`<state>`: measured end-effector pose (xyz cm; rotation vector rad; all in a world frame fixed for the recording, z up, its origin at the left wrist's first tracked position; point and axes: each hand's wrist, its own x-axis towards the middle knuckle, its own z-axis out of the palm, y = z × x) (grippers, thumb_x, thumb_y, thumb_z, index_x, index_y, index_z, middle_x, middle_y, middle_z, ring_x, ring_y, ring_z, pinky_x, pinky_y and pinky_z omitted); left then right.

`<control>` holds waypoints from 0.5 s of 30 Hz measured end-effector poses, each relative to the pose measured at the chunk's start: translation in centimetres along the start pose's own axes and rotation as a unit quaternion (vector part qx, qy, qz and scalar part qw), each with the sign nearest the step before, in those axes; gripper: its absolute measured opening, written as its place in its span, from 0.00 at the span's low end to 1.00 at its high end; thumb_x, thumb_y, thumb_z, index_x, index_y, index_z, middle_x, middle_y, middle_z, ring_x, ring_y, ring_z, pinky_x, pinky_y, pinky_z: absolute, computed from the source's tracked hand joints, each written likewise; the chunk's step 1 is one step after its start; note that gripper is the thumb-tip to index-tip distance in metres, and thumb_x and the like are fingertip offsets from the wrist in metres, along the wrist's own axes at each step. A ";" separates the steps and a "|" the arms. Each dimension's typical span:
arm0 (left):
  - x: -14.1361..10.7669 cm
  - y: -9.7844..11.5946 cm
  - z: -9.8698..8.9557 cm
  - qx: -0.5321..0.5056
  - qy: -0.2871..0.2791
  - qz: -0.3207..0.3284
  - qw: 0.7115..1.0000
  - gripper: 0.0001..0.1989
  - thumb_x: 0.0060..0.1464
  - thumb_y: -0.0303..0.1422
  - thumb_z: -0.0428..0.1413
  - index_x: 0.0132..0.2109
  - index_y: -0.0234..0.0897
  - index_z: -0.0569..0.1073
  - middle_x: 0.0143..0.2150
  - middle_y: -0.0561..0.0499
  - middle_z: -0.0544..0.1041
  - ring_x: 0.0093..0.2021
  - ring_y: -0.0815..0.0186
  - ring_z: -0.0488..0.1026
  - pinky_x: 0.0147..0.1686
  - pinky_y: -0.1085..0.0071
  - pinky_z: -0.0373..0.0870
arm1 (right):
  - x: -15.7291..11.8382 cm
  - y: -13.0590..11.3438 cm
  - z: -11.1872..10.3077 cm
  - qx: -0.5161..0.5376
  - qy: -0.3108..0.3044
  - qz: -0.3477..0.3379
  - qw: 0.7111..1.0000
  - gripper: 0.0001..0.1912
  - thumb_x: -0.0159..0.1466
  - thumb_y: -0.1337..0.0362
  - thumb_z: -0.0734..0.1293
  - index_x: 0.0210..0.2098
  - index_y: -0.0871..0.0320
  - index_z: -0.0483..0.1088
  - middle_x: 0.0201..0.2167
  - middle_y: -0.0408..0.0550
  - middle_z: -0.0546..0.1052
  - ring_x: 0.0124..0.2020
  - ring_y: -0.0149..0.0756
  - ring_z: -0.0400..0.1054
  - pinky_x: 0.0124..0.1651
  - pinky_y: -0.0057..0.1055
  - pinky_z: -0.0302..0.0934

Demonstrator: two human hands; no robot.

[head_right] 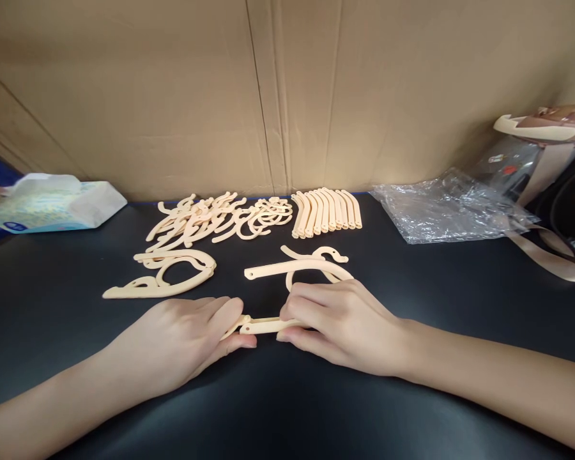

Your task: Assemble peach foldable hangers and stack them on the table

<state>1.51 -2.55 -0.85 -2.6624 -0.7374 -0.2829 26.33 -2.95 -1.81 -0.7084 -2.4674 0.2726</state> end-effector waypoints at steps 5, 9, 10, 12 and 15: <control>0.0 -0.1 -0.2 0.025 0.004 0.016 1.000 0.22 0.70 0.39 0.33 0.29 0.37 0.58 0.20 0.56 0.63 0.15 0.70 0.63 0.17 0.70 0.48 | -0.1 0.0 -0.1 0.010 -0.007 0.002 1.000 0.04 0.68 0.65 0.62 0.36 0.58 0.67 0.30 0.42 0.73 0.27 0.25 0.65 0.29 0.23 0.56; 0.1 0.0 -0.5 0.049 0.012 0.026 0.998 0.21 0.70 0.38 0.34 0.29 0.37 0.58 0.20 0.57 0.62 0.15 0.70 0.62 0.18 0.69 0.48 | -0.1 0.1 -0.1 0.028 -0.016 0.017 0.999 0.05 0.68 0.64 0.62 0.36 0.57 0.67 0.30 0.42 0.73 0.27 0.26 0.66 0.29 0.23 0.57; 0.1 0.0 -0.6 0.059 0.017 0.029 0.998 0.21 0.70 0.38 0.35 0.29 0.37 0.58 0.20 0.57 0.62 0.15 0.70 0.61 0.18 0.69 0.49 | 0.0 0.1 -0.1 0.031 -0.017 0.019 0.999 0.05 0.68 0.64 0.62 0.36 0.57 0.67 0.30 0.42 0.73 0.27 0.26 0.65 0.29 0.23 0.57; 0.0 0.0 -0.7 0.079 0.031 0.036 0.996 0.21 0.70 0.37 0.36 0.29 0.37 0.59 0.20 0.57 0.61 0.16 0.69 0.60 0.18 0.69 0.49 | 0.1 0.0 -0.2 0.037 -0.022 0.025 0.999 0.05 0.68 0.64 0.62 0.36 0.57 0.67 0.29 0.42 0.73 0.27 0.26 0.65 0.29 0.24 0.57; 0.0 0.0 -0.9 0.096 0.049 0.042 0.993 0.19 0.69 0.37 0.40 0.29 0.37 0.59 0.20 0.57 0.60 0.17 0.69 0.59 0.19 0.69 0.49 | 0.1 0.0 -0.3 0.046 -0.028 0.029 0.998 0.05 0.68 0.64 0.63 0.36 0.58 0.67 0.29 0.41 0.72 0.26 0.26 0.64 0.29 0.24 0.56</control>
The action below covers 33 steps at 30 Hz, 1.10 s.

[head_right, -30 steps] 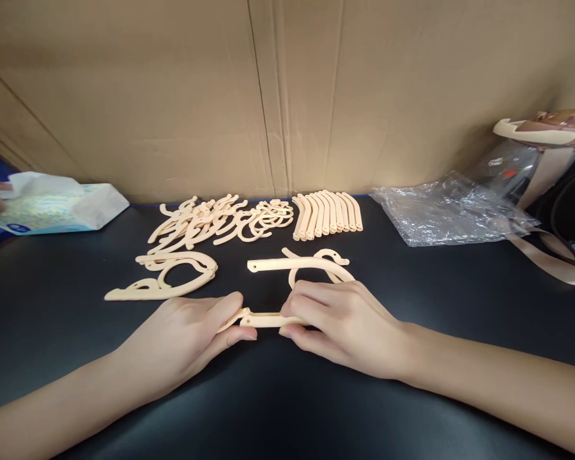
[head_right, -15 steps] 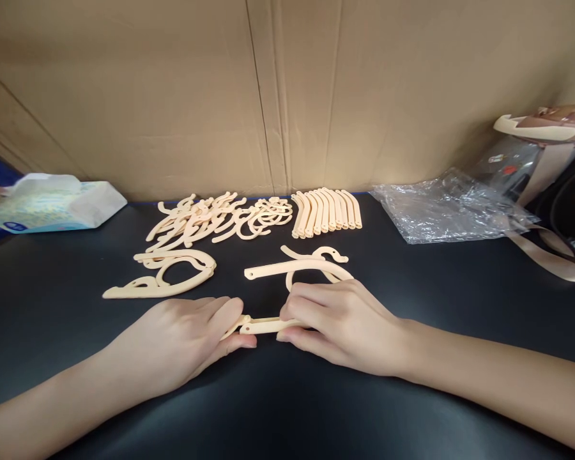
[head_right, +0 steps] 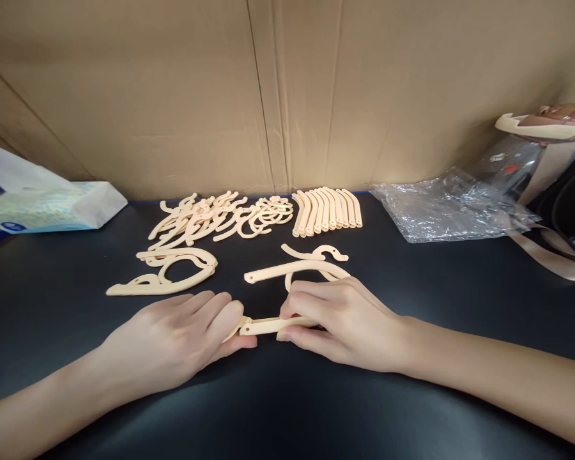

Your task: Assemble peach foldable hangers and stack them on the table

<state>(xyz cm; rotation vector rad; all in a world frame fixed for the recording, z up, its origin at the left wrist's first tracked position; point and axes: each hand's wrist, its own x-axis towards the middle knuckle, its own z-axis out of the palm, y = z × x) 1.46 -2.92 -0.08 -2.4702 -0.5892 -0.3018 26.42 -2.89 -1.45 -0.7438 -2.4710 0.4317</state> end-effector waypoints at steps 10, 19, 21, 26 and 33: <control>-0.2 -0.1 -0.1 0.010 0.025 0.011 1.000 0.17 0.67 0.40 0.47 0.29 0.37 0.60 0.21 0.57 0.59 0.19 0.69 0.57 0.20 0.70 0.51 | -0.1 0.1 -0.1 0.035 -0.012 0.013 0.999 0.05 0.68 0.63 0.63 0.36 0.58 0.67 0.28 0.40 0.71 0.25 0.25 0.61 0.28 0.23 0.55; 0.0 0.0 -0.4 0.032 0.027 0.013 0.999 0.18 0.66 0.40 0.48 0.29 0.37 0.60 0.21 0.57 0.58 0.19 0.69 0.57 0.20 0.70 0.51 | 0.0 0.0 -0.2 0.053 -0.012 0.031 0.998 0.05 0.67 0.63 0.64 0.36 0.58 0.67 0.27 0.40 0.70 0.25 0.25 0.61 0.28 0.23 0.55; 0.0 0.0 -0.4 0.037 0.028 0.016 0.999 0.18 0.66 0.40 0.48 0.29 0.37 0.60 0.21 0.57 0.58 0.19 0.69 0.57 0.20 0.70 0.51 | 0.1 -0.1 -0.3 0.059 -0.015 0.037 0.997 0.05 0.67 0.63 0.64 0.35 0.58 0.67 0.26 0.39 0.70 0.25 0.25 0.61 0.29 0.23 0.55; 0.0 0.0 -0.3 0.030 0.036 0.013 0.999 0.17 0.65 0.39 0.50 0.29 0.37 0.61 0.21 0.57 0.59 0.20 0.69 0.57 0.20 0.70 0.51 | 0.4 -0.3 -0.5 0.068 -0.020 0.044 0.997 0.05 0.66 0.64 0.65 0.35 0.58 0.67 0.25 0.39 0.70 0.25 0.25 0.63 0.28 0.22 0.56; 0.1 -0.1 0.1 -0.023 0.035 0.003 0.999 0.18 0.65 0.41 0.47 0.28 0.37 0.61 0.21 0.56 0.60 0.20 0.68 0.58 0.21 0.69 0.51 | 0.2 -0.1 -0.3 0.054 -0.014 0.031 0.998 0.05 0.67 0.63 0.65 0.36 0.58 0.67 0.27 0.40 0.72 0.25 0.24 0.64 0.28 0.22 0.57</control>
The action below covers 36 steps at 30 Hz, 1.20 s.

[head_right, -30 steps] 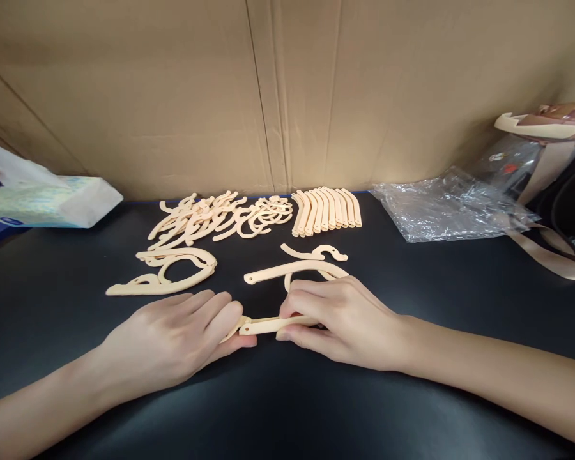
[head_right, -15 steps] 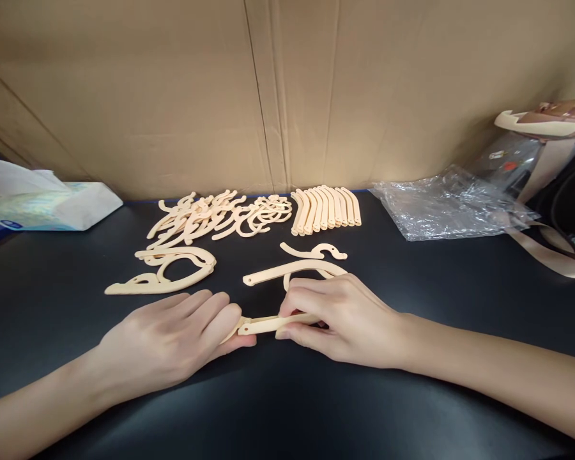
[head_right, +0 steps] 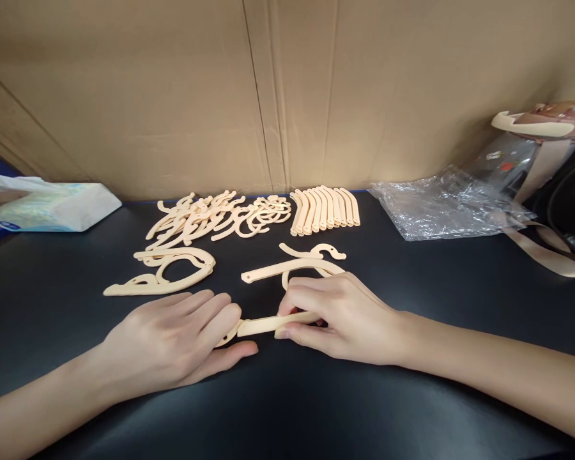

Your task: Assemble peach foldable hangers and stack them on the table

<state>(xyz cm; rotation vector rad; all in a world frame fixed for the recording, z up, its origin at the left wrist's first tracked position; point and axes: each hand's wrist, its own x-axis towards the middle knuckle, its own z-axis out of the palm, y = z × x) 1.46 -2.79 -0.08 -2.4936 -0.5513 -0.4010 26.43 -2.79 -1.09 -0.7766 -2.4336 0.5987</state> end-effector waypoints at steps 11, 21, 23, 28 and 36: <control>0.0 -0.7 0.5 -0.177 -0.037 0.009 0.984 0.16 0.68 0.35 0.42 0.32 0.36 0.64 0.23 0.56 0.65 0.21 0.69 0.60 0.21 0.70 0.53 | 0.0 0.0 0.4 -0.103 0.008 -0.078 0.992 0.08 0.69 0.63 0.61 0.35 0.58 0.68 0.28 0.41 0.72 0.25 0.26 0.62 0.29 0.23 0.56; -0.2 -0.8 0.5 -0.250 -0.064 -0.005 0.966 0.12 0.65 0.29 0.44 0.33 0.36 0.67 0.24 0.56 0.66 0.20 0.70 0.60 0.20 0.71 0.54 | 0.1 0.0 0.3 -0.101 0.018 -0.093 0.990 0.09 0.69 0.61 0.62 0.37 0.60 0.70 0.32 0.45 0.74 0.31 0.28 0.67 0.35 0.25 0.59; -0.2 -0.8 0.5 -0.250 -0.059 -0.004 0.966 0.12 0.65 0.29 0.44 0.33 0.36 0.66 0.24 0.56 0.65 0.20 0.70 0.60 0.20 0.71 0.53 | 0.1 -0.1 0.2 -0.099 0.035 -0.096 0.990 0.09 0.69 0.61 0.63 0.37 0.60 0.70 0.32 0.46 0.74 0.32 0.29 0.67 0.35 0.25 0.60; -0.3 -0.8 0.6 -0.249 -0.061 -0.001 0.967 0.12 0.65 0.30 0.44 0.33 0.36 0.67 0.24 0.56 0.66 0.20 0.70 0.60 0.20 0.71 0.54 | 0.4 -0.2 -0.1 -0.127 0.127 -0.046 0.983 0.08 0.67 0.66 0.63 0.33 0.59 0.72 0.35 0.49 0.74 0.35 0.33 0.65 0.39 0.31 0.61; -0.3 -0.8 0.5 -0.253 -0.052 0.016 0.966 0.13 0.65 0.29 0.44 0.33 0.35 0.68 0.24 0.55 0.65 0.20 0.69 0.60 0.19 0.70 0.54 | 0.6 0.5 0.1 -0.187 0.108 0.053 0.975 0.10 0.68 0.63 0.62 0.36 0.54 0.76 0.48 0.48 0.75 0.49 0.41 0.66 0.51 0.40 0.55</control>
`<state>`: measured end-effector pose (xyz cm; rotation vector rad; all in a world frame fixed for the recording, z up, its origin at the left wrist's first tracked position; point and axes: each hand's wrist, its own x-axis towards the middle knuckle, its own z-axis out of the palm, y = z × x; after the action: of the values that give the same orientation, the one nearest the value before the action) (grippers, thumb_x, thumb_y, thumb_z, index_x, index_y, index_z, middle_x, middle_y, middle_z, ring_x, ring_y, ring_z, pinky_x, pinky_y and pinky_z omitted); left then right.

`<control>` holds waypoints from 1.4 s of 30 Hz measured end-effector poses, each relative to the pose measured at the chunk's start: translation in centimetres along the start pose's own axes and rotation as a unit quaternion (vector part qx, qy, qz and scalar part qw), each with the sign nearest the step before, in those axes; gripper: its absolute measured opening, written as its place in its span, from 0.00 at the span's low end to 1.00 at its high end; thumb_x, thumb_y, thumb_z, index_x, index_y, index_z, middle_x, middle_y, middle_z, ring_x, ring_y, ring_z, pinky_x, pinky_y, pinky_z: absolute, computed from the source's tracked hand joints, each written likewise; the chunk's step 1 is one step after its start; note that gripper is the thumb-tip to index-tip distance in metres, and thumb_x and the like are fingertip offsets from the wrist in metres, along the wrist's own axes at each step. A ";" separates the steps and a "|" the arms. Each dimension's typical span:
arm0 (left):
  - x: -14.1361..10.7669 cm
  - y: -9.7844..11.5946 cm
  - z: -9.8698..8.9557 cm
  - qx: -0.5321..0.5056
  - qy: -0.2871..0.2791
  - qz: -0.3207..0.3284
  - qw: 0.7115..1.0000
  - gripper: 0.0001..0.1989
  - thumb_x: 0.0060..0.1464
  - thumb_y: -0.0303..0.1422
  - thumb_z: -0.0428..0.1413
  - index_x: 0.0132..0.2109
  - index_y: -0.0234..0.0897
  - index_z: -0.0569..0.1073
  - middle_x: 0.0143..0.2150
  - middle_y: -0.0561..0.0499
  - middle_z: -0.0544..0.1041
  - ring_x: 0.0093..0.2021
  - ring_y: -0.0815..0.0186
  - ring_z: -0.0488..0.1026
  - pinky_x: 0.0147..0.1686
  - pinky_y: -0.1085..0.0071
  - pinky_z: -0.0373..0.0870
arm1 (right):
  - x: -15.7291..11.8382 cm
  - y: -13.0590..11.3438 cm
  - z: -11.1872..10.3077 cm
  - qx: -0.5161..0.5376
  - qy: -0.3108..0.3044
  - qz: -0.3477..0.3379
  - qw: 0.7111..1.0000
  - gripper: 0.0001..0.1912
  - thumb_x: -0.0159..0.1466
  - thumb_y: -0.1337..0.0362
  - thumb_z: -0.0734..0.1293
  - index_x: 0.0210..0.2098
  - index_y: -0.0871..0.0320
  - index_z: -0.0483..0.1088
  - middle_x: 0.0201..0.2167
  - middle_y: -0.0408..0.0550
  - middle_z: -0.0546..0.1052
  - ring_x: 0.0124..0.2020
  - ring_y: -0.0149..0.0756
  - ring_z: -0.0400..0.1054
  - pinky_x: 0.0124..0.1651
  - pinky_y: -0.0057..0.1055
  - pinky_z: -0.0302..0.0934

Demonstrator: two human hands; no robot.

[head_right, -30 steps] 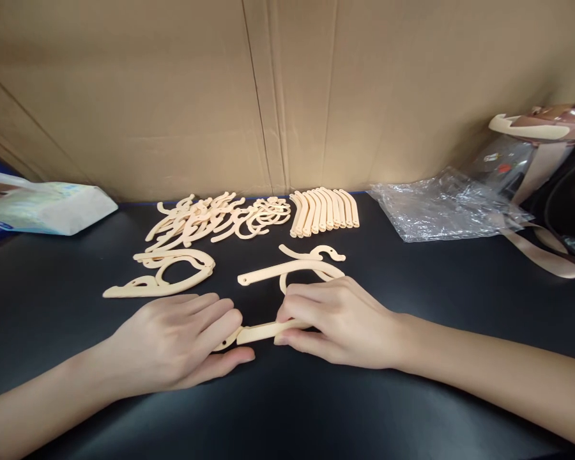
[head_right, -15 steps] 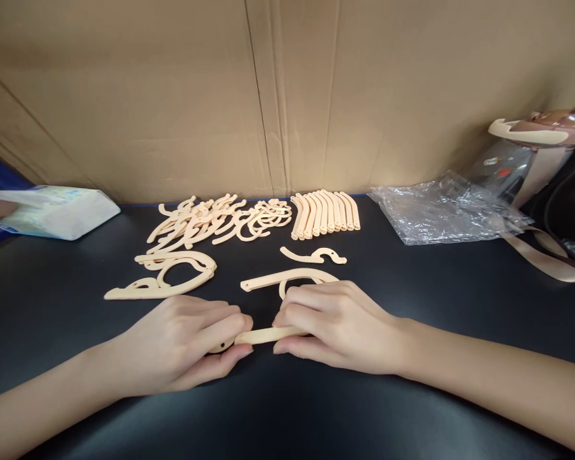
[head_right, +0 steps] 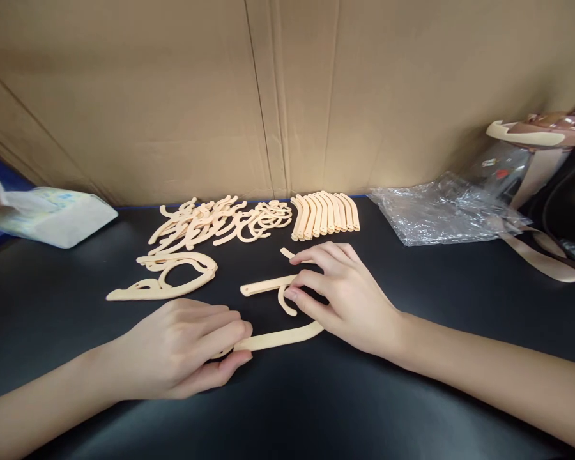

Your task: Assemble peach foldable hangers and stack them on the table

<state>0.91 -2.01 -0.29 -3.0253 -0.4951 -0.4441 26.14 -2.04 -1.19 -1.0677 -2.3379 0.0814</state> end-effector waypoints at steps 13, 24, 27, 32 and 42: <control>0.3 1.7 -0.2 -0.002 0.021 0.024 0.999 0.13 0.63 0.33 0.47 0.29 0.35 0.67 0.22 0.55 0.62 0.21 0.68 0.57 0.19 0.69 0.52 | 0.0 -0.3 -0.1 -0.008 -0.027 -0.008 1.000 0.11 0.69 0.62 0.61 0.41 0.52 0.76 0.46 0.45 0.76 0.52 0.40 0.64 0.54 0.40 0.51; 0.7 1.1 -0.2 -0.061 -0.005 0.003 0.998 0.04 0.59 0.27 0.49 0.37 0.35 0.69 0.35 0.49 0.70 0.41 0.61 0.66 0.53 0.59 0.60 | 0.1 0.2 0.0 0.002 0.021 0.053 0.998 0.12 0.70 0.61 0.59 0.45 0.54 0.73 0.45 0.49 0.71 0.49 0.40 0.64 0.50 0.41 0.53; 0.4 0.7 0.3 -0.045 0.001 -0.052 0.998 0.06 0.64 0.28 0.47 0.43 0.36 0.69 0.51 0.46 0.70 0.59 0.56 0.59 0.62 0.54 0.50 | 0.1 0.4 0.1 0.013 0.017 0.087 0.996 0.12 0.70 0.59 0.59 0.47 0.52 0.72 0.46 0.48 0.70 0.49 0.40 0.64 0.50 0.41 0.54; 0.1 0.2 1.1 -0.026 0.018 -0.131 0.991 0.08 0.65 0.27 0.47 0.45 0.37 0.69 0.60 0.44 0.63 0.61 0.54 0.56 0.55 0.56 0.61 | 0.2 0.5 0.2 0.030 0.010 0.122 0.992 0.12 0.70 0.57 0.59 0.48 0.50 0.70 0.46 0.46 0.71 0.49 0.40 0.64 0.52 0.41 0.53; 0.1 0.2 0.9 -0.103 0.044 -0.114 0.987 0.07 0.63 0.25 0.49 0.46 0.36 0.69 0.52 0.45 0.70 0.59 0.61 0.61 0.57 0.64 0.63 | 0.2 0.6 0.3 0.017 0.005 0.135 0.991 0.15 0.70 0.54 0.58 0.51 0.51 0.68 0.47 0.48 0.71 0.50 0.43 0.65 0.53 0.43 0.57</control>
<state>1.35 -2.11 -1.13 -3.1364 -0.8445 -0.6760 26.25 -1.46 -1.52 -1.3573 -2.1621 0.2175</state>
